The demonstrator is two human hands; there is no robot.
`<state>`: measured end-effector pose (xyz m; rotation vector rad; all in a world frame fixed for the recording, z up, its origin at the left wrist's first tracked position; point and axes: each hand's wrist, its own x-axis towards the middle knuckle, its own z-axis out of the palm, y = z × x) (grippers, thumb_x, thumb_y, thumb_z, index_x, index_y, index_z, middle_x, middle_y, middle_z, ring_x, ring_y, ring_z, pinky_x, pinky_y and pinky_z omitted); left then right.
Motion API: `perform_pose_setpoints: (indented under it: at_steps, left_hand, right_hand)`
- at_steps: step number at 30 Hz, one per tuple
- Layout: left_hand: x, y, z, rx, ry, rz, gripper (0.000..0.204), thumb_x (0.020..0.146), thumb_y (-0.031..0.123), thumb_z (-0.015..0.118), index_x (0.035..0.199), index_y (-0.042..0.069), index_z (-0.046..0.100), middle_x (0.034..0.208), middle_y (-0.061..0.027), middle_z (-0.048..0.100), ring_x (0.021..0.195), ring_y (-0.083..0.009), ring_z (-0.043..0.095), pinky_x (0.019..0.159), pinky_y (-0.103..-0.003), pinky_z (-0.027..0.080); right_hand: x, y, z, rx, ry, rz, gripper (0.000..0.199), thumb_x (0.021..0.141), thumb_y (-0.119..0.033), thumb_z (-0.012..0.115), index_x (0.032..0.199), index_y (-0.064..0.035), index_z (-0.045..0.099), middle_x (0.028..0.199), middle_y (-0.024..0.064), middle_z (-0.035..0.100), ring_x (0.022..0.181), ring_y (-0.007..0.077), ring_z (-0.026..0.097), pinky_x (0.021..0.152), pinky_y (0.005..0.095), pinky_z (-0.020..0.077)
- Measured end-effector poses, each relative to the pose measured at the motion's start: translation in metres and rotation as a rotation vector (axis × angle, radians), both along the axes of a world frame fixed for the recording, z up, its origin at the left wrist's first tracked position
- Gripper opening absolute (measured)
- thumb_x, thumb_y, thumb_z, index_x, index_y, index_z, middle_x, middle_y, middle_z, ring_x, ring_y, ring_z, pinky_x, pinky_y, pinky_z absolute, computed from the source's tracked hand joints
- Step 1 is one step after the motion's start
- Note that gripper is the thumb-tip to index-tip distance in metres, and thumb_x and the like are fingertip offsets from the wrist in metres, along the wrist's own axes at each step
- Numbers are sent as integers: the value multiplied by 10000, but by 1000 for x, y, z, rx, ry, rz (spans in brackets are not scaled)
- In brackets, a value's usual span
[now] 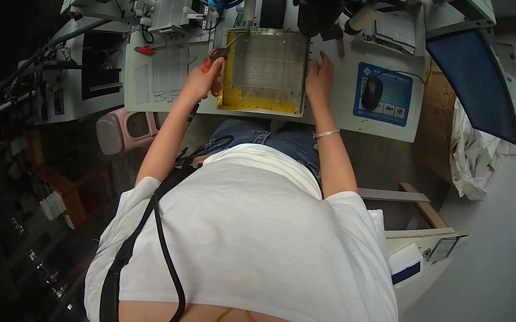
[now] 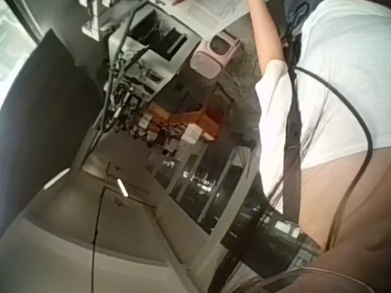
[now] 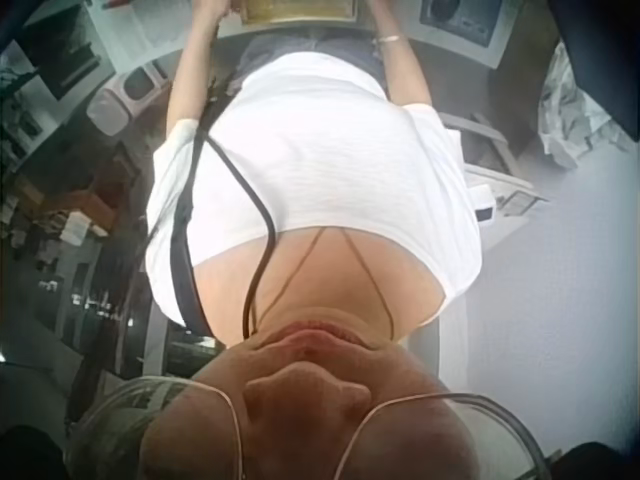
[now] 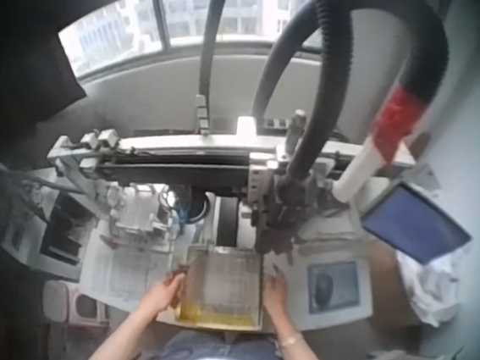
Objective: The recorder unpackages plates, loads them into an automated industrial machine, performs adjustments using a tool, and records data at a computer workstation.
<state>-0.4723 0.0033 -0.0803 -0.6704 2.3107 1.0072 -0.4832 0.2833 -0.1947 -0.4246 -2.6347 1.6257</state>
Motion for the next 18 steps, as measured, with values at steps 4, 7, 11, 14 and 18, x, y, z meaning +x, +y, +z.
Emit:
perform_pose_setpoints:
  at_steps: [4, 7, 11, 14, 18]
  left_hand:
    - [19, -41, -10, -19, 43, 111, 582, 833, 590, 501, 765, 23, 612, 568, -61, 597, 506, -157, 605, 492, -282, 465]
    - [38, -49, -23, 31, 58, 89, 580, 835, 589, 498, 759, 26, 613, 575, -66, 600, 517, -168, 611, 514, -292, 469]
    - [56, -29, -16, -6, 9, -1, 617, 839, 609, 469, 775, 16, 626, 616, -103, 619, 602, -216, 633, 599, -322, 472]
    - [74, -30, -17, -81, 31, -67, 633, 838, 624, 451, 780, 22, 638, 652, -121, 624, 678, -248, 641, 653, -341, 469]
    - [89, -49, -21, -77, -22, 119, 645, 837, 635, 436, 790, 25, 643, 682, -130, 630, 719, -276, 640, 679, -353, 470]
  right_hand:
    - [7, 12, -12, 76, 66, -5, 404, 934, -232, 421, 1253, 12, 457, 1211, 219, 479, 1114, 340, 473, 947, 380, 373]
    - [9, 12, -10, 72, 54, 1, 389, 935, -230, 421, 1244, 1, 470, 1207, 211, 488, 1112, 337, 475, 945, 379, 375]
    - [19, 16, -12, 98, 73, 19, 366, 935, -224, 424, 1228, -14, 494, 1181, 191, 516, 1102, 327, 486, 936, 373, 381]
    - [32, 26, -11, 82, 30, 5, 360, 933, -226, 431, 1220, -22, 504, 1169, 186, 528, 1087, 321, 500, 923, 367, 389]
    - [43, 41, -14, 58, -8, -25, 355, 932, -231, 433, 1212, -26, 511, 1161, 186, 534, 1067, 321, 512, 914, 363, 394]
